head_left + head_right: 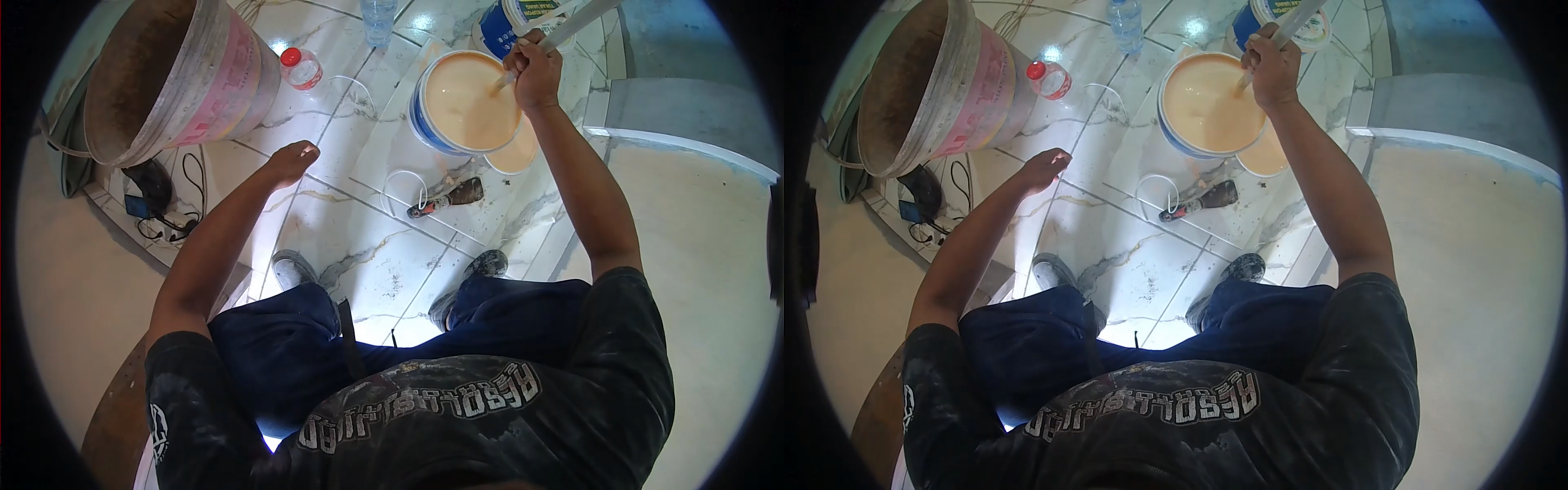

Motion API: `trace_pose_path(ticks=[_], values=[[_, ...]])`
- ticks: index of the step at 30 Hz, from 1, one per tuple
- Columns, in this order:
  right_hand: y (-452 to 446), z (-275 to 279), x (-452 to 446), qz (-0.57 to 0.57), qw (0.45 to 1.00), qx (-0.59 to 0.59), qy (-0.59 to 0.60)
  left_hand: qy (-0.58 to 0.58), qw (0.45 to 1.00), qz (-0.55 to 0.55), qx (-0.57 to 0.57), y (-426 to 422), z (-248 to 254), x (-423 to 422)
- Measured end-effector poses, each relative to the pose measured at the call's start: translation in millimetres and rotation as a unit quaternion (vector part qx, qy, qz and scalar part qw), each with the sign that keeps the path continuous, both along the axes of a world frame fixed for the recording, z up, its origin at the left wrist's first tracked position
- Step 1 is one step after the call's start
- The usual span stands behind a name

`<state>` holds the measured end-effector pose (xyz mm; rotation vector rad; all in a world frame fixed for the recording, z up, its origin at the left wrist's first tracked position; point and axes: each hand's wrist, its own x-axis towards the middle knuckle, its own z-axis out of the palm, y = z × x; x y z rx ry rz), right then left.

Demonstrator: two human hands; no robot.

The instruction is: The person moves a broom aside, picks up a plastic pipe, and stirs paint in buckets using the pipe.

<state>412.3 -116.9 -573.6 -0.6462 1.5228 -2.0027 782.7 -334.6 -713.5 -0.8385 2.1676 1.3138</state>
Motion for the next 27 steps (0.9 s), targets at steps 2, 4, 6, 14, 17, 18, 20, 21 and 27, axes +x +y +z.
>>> trace_pose_path(ticks=[2,4,6,14,17,18,20,21,27], values=[[-8,-4,-5,-0.015,1.0,-0.016,-0.007,0.007,1.0,-0.003,-0.006,5,0,1],[-19,-4,-2,-0.03,0.999,-0.033,-0.016,-0.002,1.0,-0.008,-0.007,9,0,2],[-30,-6,2,-0.054,0.998,-0.028,-0.002,-0.006,1.0,0.004,0.008,13,1,1],[-43,-11,31,0.035,0.997,-0.069,-0.011,-0.025,0.999,-0.028,-0.016,23,7,-1],[-35,-12,45,0.062,0.996,-0.056,-0.031,-0.019,0.997,-0.053,-0.044,19,7,-2],[-31,-13,48,0.081,0.995,-0.052,-0.032,-0.019,0.997,-0.053,-0.044,17,8,-3],[-20,-14,54,0.1,0.993,-0.047,-0.031,-0.017,0.997,-0.064,-0.041,15,10,-6],[-14,-13,56,0.115,0.992,-0.044,-0.037,-0.015,0.997,-0.064,-0.04,13,9,-5],[10,-9,58,0.159,0.986,-0.014,-0.053,-0.008,0.998,-0.045,-0.052,2,7,-6]])
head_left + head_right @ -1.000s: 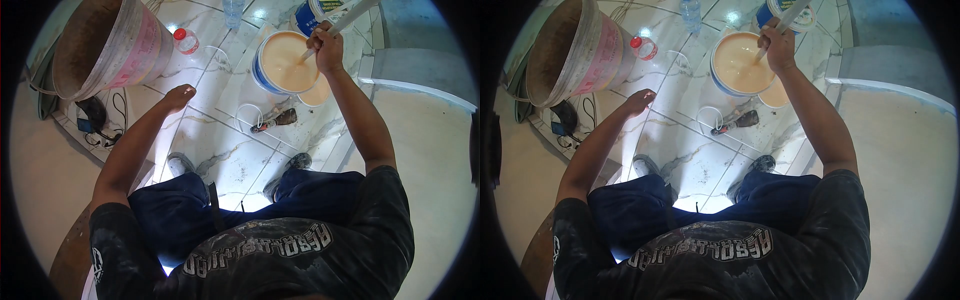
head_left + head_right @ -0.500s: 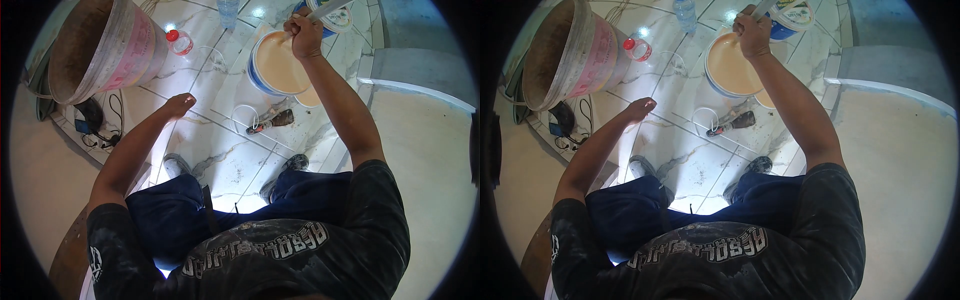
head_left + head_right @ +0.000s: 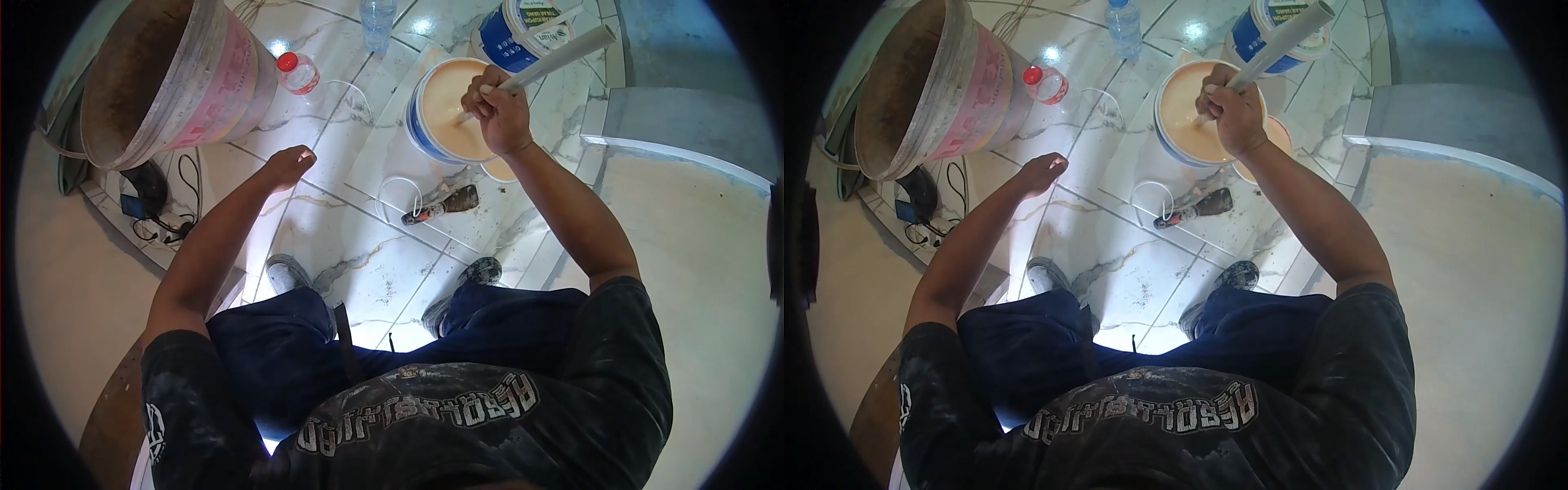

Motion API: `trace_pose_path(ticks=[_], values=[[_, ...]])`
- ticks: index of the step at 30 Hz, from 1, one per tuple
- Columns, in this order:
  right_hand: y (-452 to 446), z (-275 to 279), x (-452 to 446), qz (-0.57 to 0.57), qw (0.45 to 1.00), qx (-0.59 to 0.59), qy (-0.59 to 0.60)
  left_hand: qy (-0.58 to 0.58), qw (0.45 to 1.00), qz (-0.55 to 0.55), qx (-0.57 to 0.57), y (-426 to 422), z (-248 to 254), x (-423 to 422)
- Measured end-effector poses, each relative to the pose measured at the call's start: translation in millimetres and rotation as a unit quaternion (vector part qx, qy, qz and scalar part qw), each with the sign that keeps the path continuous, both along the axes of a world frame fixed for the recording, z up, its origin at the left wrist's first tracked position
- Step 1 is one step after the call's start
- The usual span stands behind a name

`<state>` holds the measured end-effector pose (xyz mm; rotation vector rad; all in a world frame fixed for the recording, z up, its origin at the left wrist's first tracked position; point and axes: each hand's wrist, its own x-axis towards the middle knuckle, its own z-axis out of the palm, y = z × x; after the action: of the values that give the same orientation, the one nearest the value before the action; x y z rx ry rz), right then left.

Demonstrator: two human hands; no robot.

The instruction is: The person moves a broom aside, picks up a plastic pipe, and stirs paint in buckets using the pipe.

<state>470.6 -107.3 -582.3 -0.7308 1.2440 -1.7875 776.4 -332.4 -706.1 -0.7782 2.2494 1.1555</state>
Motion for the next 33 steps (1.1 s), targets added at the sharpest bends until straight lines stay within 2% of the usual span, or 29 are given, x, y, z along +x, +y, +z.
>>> trace_pose_path(ticks=[5,7,9,14,18,21,25,31,33], values=[[6,-4,-18,-0.017,0.999,0.034,-0.015,0.008,1.0,-0.005,-0.017,-5,0,0],[4,-3,-27,-0.092,0.994,0.055,0.004,0.009,1.0,-0.004,-0.018,-5,1,1],[0,-2,-36,-0.11,0.992,0.066,0.005,0.01,1.0,-0.003,-0.018,-3,1,3],[-15,-2,-57,-0.161,0.984,0.023,0.07,-0.018,0.999,-0.012,-0.023,1,0,9],[-33,-2,-61,-0.176,0.984,-0.016,0.037,-0.02,0.999,-0.019,-0.026,6,3,12],[-43,-4,-56,-0.171,0.984,-0.04,0.011,-0.031,0.999,-0.032,-0.025,10,3,12],[-49,-5,-41,-0.138,0.989,-0.016,0.05,-0.016,0.999,-0.039,-0.022,12,1,13],[-32,-4,-21,-0.027,0.999,-0.025,0.038,-0.02,0.998,-0.049,-0.034,11,5,7],[-28,4,-17,-0.018,0.991,-0.03,0.132,-0.018,0.998,-0.056,-0.038,8,6,5]])
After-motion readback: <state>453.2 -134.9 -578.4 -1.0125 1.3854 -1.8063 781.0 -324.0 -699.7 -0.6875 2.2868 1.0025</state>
